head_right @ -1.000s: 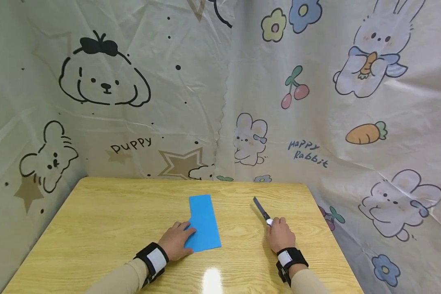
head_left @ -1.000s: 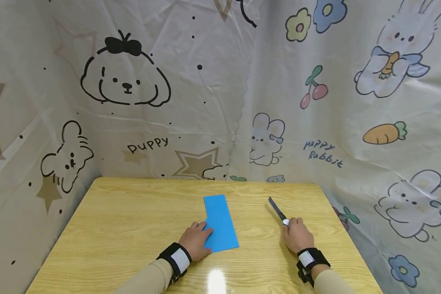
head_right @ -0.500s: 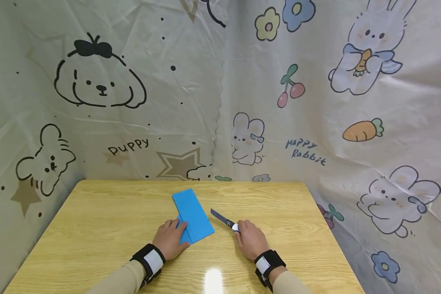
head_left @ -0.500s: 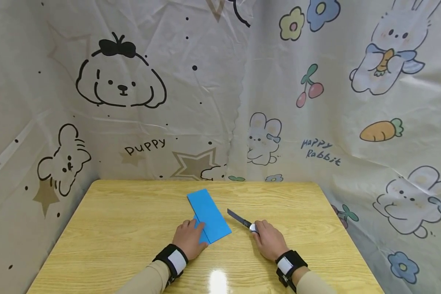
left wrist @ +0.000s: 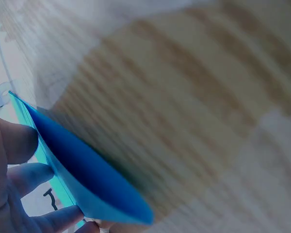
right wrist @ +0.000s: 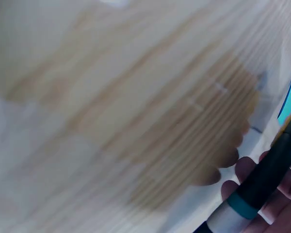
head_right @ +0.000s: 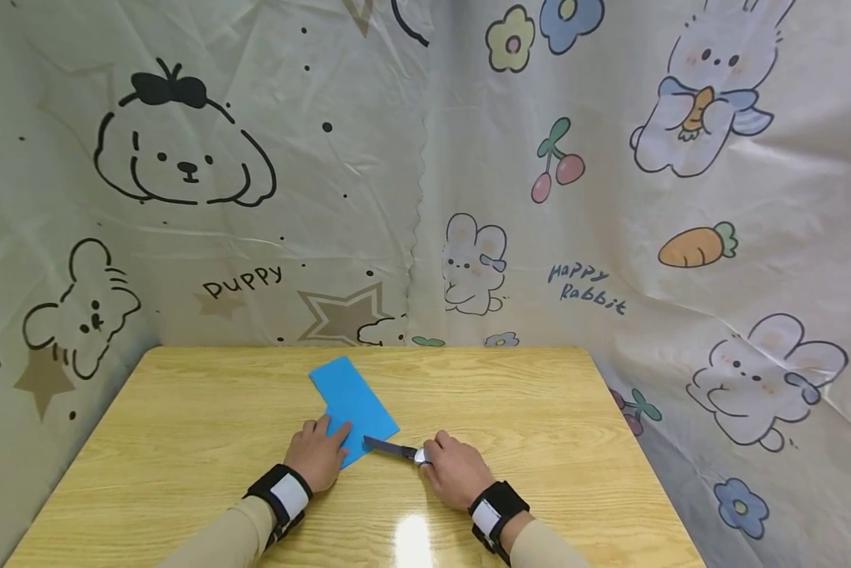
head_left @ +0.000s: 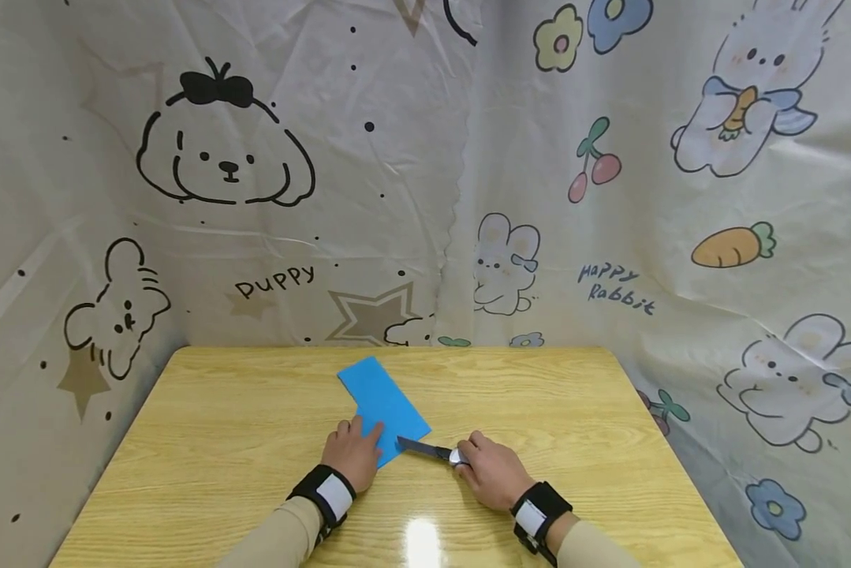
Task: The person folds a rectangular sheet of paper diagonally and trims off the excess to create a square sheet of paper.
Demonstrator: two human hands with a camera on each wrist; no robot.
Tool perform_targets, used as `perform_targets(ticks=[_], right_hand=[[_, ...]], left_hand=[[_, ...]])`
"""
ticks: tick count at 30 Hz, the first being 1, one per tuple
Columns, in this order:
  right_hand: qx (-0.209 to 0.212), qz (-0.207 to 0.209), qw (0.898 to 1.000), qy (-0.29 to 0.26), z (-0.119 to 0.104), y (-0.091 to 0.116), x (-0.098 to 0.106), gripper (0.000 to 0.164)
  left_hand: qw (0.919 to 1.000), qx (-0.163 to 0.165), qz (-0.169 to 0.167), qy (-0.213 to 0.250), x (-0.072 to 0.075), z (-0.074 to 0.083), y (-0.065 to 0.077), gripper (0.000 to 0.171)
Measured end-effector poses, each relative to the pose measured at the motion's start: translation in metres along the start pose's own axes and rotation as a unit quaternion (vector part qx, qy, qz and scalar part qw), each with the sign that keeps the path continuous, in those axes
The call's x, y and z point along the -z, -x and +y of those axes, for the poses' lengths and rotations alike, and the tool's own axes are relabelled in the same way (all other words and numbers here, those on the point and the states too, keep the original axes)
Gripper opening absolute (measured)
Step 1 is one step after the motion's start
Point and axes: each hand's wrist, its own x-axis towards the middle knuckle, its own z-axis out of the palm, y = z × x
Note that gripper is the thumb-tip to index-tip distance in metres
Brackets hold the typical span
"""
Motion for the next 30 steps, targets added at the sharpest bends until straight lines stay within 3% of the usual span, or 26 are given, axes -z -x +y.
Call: perform_targets(ticks=[10, 24, 30], right_hand=[[0.050, -0.024, 0.998, 0.018, -0.015, -0.002, 0.001, 0.029], [-0.011, -0.037, 0.998, 0.042, -0.012, -0.003, 0.004, 0.034], [0.029, -0.039, 0.999, 0.014, -0.012, -0.001, 0.003, 0.029]], left_hand=[[0.9999, 0.006, 0.014, -0.002, -0.004, -0.003, 0.000, 0.043], [1.0000, 0.006, 0.005, -0.002, 0.001, -0.001, 0.003, 0.049], [0.9998, 0.003, 0.019, -0.007, 0.005, -0.001, 0.004, 0.050]])
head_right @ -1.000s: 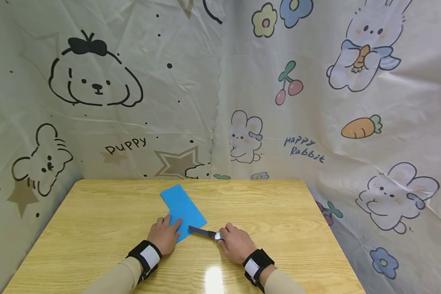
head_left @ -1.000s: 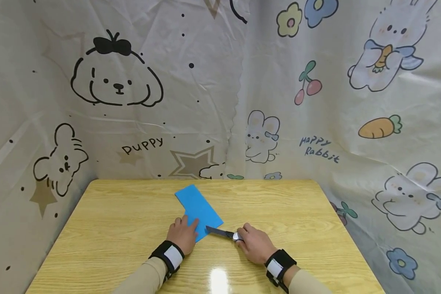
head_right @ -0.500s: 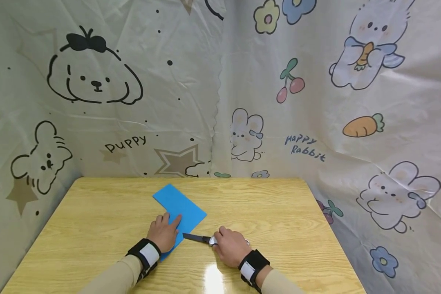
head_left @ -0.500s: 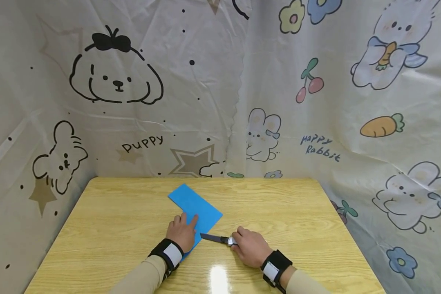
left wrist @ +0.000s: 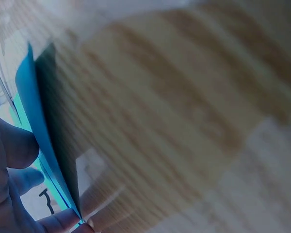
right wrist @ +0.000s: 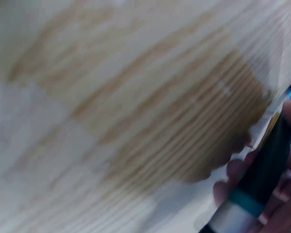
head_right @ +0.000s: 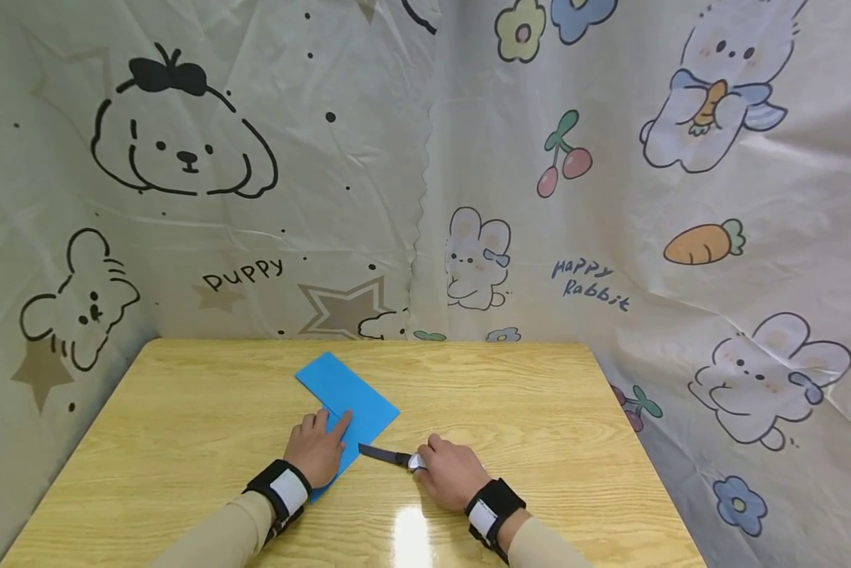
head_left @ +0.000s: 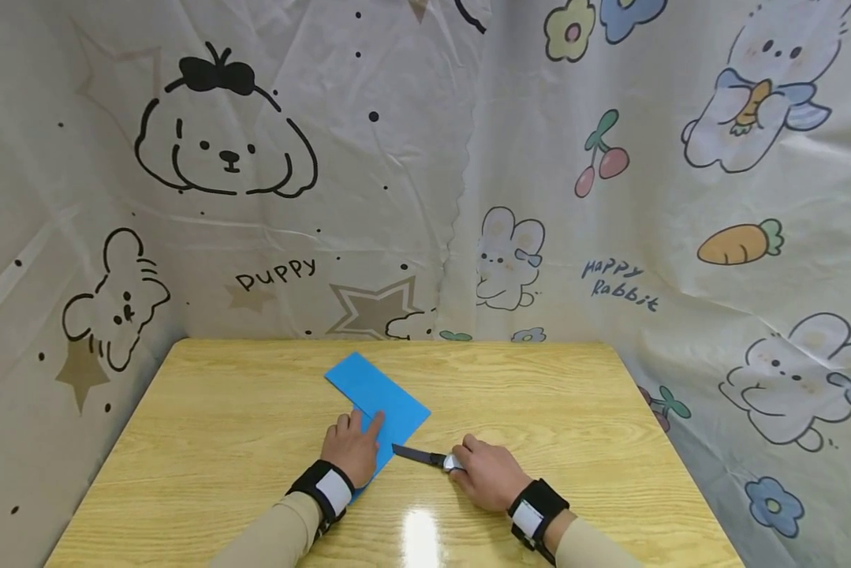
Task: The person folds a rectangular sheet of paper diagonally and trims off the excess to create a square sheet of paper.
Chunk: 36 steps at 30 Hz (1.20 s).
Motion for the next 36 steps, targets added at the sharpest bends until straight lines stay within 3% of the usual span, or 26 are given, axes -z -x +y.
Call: perform_targets(ticks=[4, 13, 22, 29, 36], right_hand=[[0.030, -0.006, 0.999, -0.009, -0.001, 0.002, -0.002, 0.028], [-0.008, -0.004, 1.000, -0.008, -0.002, 0.005, 0.001, 0.027], [-0.022, -0.007, 1.000, 0.000, -0.003, 0.003, 0.000, 0.030], [-0.030, -0.008, 1.000, -0.002, -0.003, 0.002, 0.001, 0.028], [-0.070, 0.009, 0.998, 0.007, 0.003, -0.004, 0.003, 0.031]], left_hand=[[0.9998, -0.004, 0.019, 0.003, -0.001, 0.000, 0.001, 0.053], [0.9998, -0.006, 0.004, 0.018, -0.016, -0.005, -0.001, 0.058], [0.9916, 0.003, -0.025, 0.127, 0.001, 0.004, -0.006, 0.074], [0.9827, -0.036, -0.058, 0.172, 0.000, 0.013, -0.010, 0.081], [0.9827, -0.058, -0.075, 0.159, 0.001, 0.011, -0.011, 0.075]])
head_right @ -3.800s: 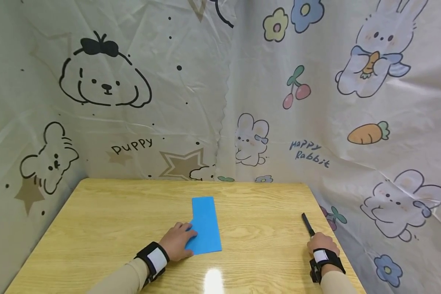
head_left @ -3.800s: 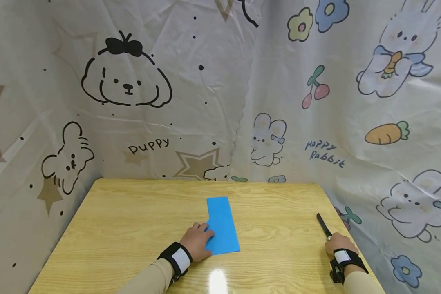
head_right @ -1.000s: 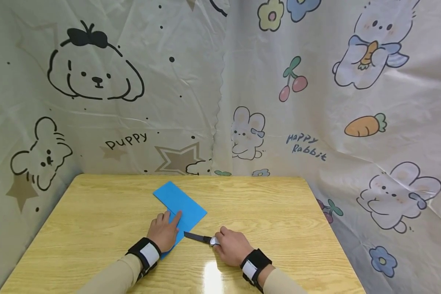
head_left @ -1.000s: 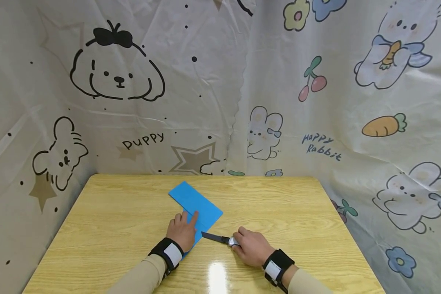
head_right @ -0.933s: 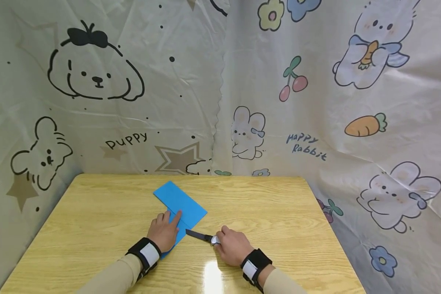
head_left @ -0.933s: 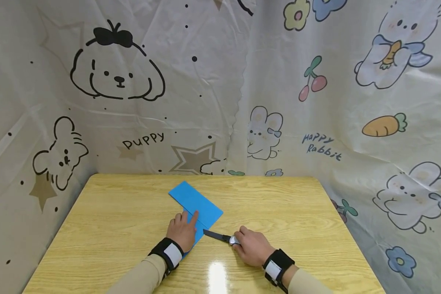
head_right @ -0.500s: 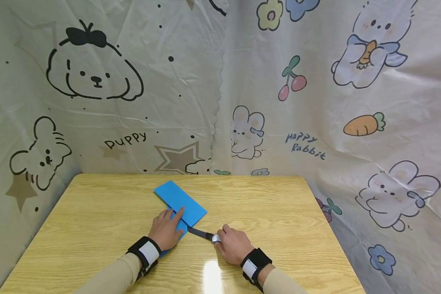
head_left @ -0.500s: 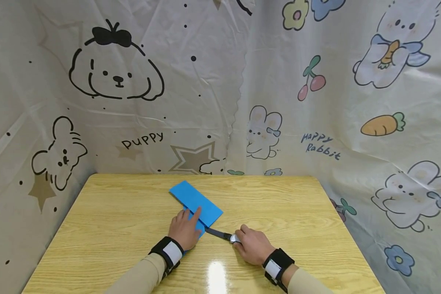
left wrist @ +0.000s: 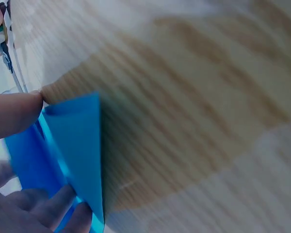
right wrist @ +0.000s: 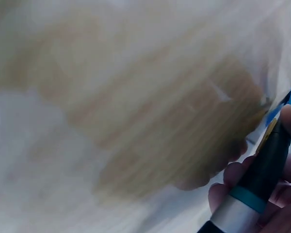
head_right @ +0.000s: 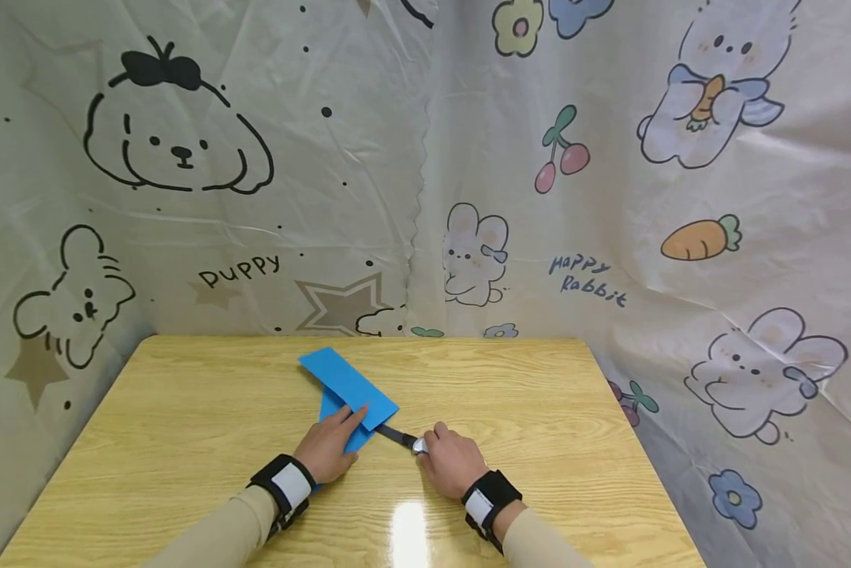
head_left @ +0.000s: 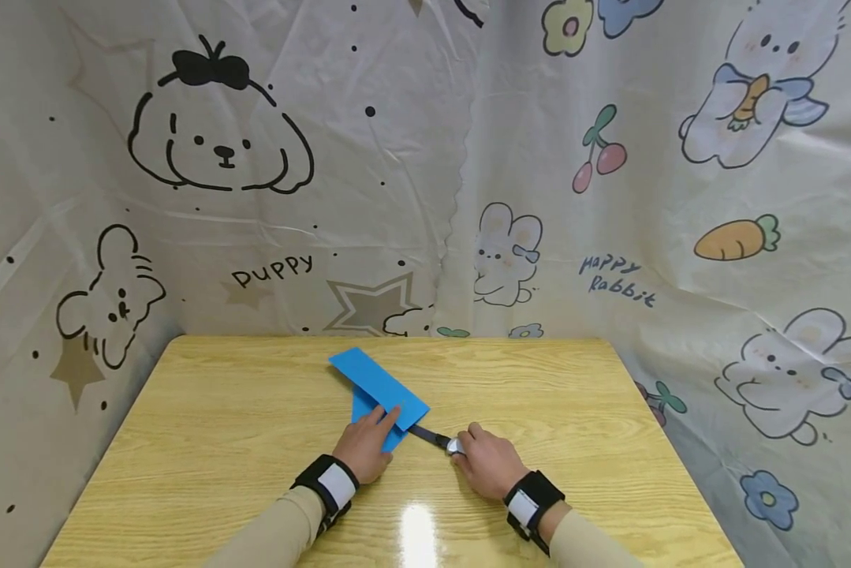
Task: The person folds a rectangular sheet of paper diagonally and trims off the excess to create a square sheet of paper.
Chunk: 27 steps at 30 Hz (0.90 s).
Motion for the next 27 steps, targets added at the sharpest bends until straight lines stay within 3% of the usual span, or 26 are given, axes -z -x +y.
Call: perform_targets(ticks=[10, 14, 19, 22, 24, 27], right_hand=[[-0.036, 0.008, 0.999, -0.032, 0.013, -0.009, 0.000, 0.029], [-0.038, 0.009, 0.999, -0.036, 0.014, -0.010, -0.001, 0.028], [-0.037, 0.009, 0.999, -0.030, 0.014, -0.010, -0.002, 0.028], [-0.038, 0.007, 0.999, -0.031, 0.013, -0.010, -0.002, 0.028], [-0.038, 0.009, 0.999, -0.028, 0.012, -0.010, -0.001, 0.028], [-0.033, 0.013, 0.999, -0.028, 0.010, -0.010, -0.003, 0.028]], left_hand=[[0.9992, -0.035, -0.006, -0.016, 0.004, -0.009, 0.006, 0.060], [0.9994, -0.030, -0.001, -0.015, 0.004, -0.011, 0.006, 0.057], [0.9969, 0.017, 0.072, -0.027, 0.006, -0.008, 0.000, 0.050], [0.9928, 0.016, 0.096, -0.069, 0.008, -0.002, -0.006, 0.049], [0.9920, 0.009, 0.082, -0.096, 0.007, 0.003, -0.010, 0.052], [0.9928, 0.015, 0.031, -0.115, 0.004, 0.007, -0.012, 0.054]])
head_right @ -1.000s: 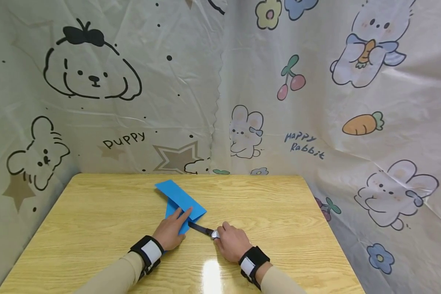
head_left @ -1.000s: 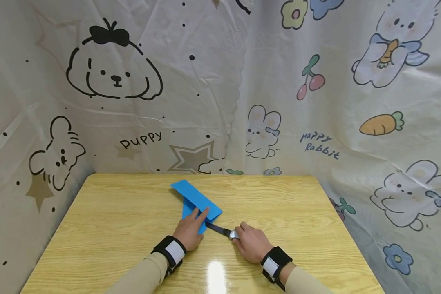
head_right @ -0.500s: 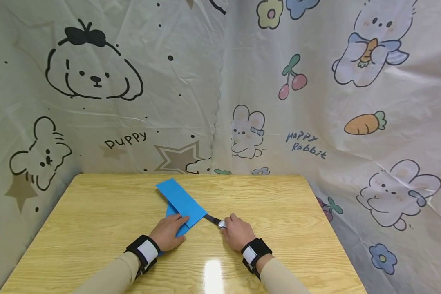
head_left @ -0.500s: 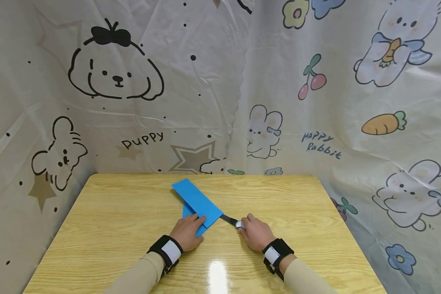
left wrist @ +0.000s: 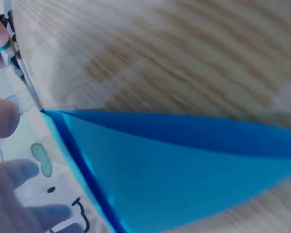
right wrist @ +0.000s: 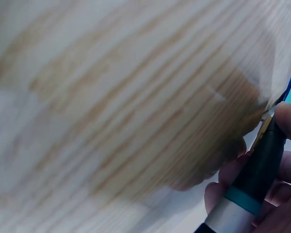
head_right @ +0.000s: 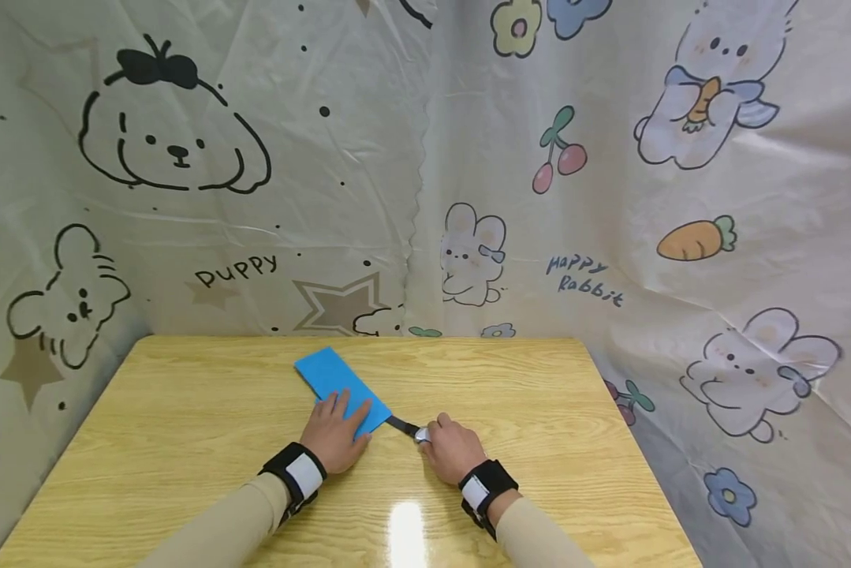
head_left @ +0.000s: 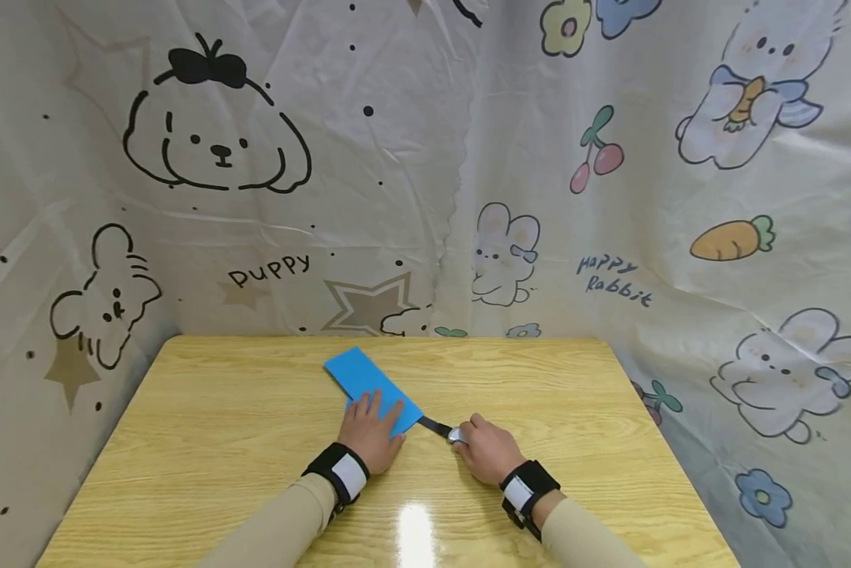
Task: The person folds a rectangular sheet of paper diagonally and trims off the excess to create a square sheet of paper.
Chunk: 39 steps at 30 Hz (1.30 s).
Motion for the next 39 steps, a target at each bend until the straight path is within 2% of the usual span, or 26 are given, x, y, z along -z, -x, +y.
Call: perform_targets(ticks=[5, 10, 17, 24, 30, 39], right_hand=[[0.016, -0.004, 1.000, 0.008, -0.002, 0.000, -0.005, 0.030], [0.020, 0.000, 1.000, 0.013, -0.004, -0.002, -0.005, 0.030], [0.032, 0.001, 0.999, 0.012, -0.011, -0.005, -0.004, 0.031], [0.030, 0.013, 0.999, 0.020, -0.013, -0.006, -0.003, 0.030], [0.036, 0.016, 0.999, 0.025, -0.008, -0.004, -0.004, 0.031], [0.010, 0.008, 1.000, 0.019, 0.001, 0.004, 0.001, 0.027]], left_hand=[[0.9974, 0.014, -0.070, 0.012, -0.005, -0.007, 0.002, 0.052], [0.9954, -0.012, -0.090, 0.031, -0.003, -0.016, 0.000, 0.053], [0.9927, -0.034, -0.095, 0.067, 0.005, -0.021, 0.001, 0.054], [0.9932, -0.018, -0.099, 0.059, -0.002, -0.023, -0.001, 0.052], [0.9932, -0.027, -0.092, 0.066, -0.003, -0.023, -0.002, 0.051], [0.9936, -0.029, -0.094, 0.056, -0.003, -0.021, -0.001, 0.050]])
